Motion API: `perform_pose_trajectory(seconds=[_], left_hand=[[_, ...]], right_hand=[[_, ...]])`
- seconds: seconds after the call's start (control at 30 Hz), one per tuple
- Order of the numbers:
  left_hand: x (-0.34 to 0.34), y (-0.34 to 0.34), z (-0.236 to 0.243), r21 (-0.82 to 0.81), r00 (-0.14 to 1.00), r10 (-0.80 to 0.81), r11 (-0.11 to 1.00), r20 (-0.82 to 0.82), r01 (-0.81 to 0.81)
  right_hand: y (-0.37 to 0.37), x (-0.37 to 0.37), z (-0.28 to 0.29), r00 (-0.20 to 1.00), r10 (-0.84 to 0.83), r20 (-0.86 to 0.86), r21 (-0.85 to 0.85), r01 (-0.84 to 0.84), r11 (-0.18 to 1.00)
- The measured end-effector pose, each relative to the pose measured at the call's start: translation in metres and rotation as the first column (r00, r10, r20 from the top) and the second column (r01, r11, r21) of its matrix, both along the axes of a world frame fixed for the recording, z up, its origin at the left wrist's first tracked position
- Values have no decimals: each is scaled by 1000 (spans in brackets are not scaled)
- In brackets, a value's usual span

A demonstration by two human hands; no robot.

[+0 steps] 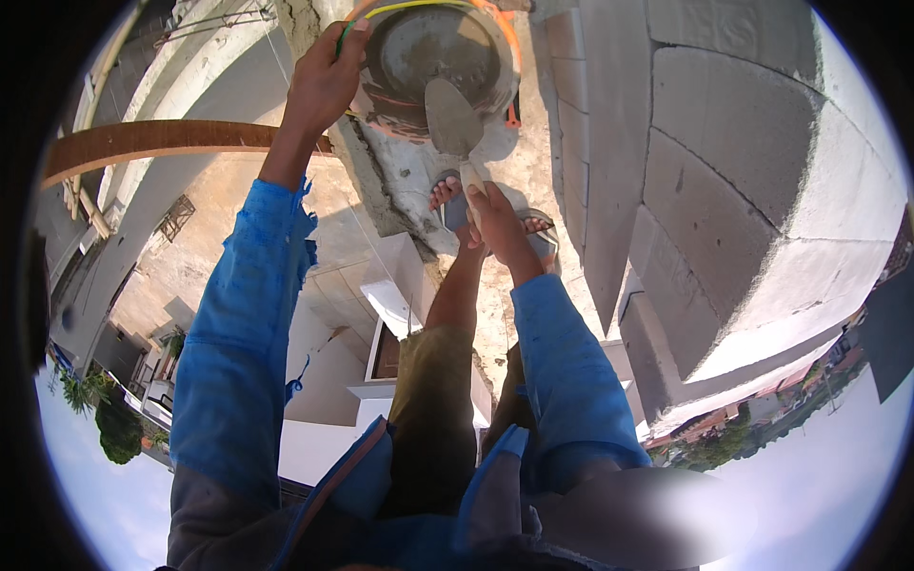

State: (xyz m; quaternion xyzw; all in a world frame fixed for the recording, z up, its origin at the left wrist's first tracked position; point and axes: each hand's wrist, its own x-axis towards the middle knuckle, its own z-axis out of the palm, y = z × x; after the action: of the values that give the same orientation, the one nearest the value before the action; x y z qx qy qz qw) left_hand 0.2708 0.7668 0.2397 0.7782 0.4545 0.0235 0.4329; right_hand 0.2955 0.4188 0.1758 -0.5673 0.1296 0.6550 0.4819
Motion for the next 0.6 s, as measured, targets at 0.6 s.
perform_pose_trajectory(seconds=[0.6], left_hand=[[77, 26, 22, -439, 980, 138, 897, 144, -62]], right_hand=[[-31, 29, 194, 990, -27, 137, -92, 40, 995]])
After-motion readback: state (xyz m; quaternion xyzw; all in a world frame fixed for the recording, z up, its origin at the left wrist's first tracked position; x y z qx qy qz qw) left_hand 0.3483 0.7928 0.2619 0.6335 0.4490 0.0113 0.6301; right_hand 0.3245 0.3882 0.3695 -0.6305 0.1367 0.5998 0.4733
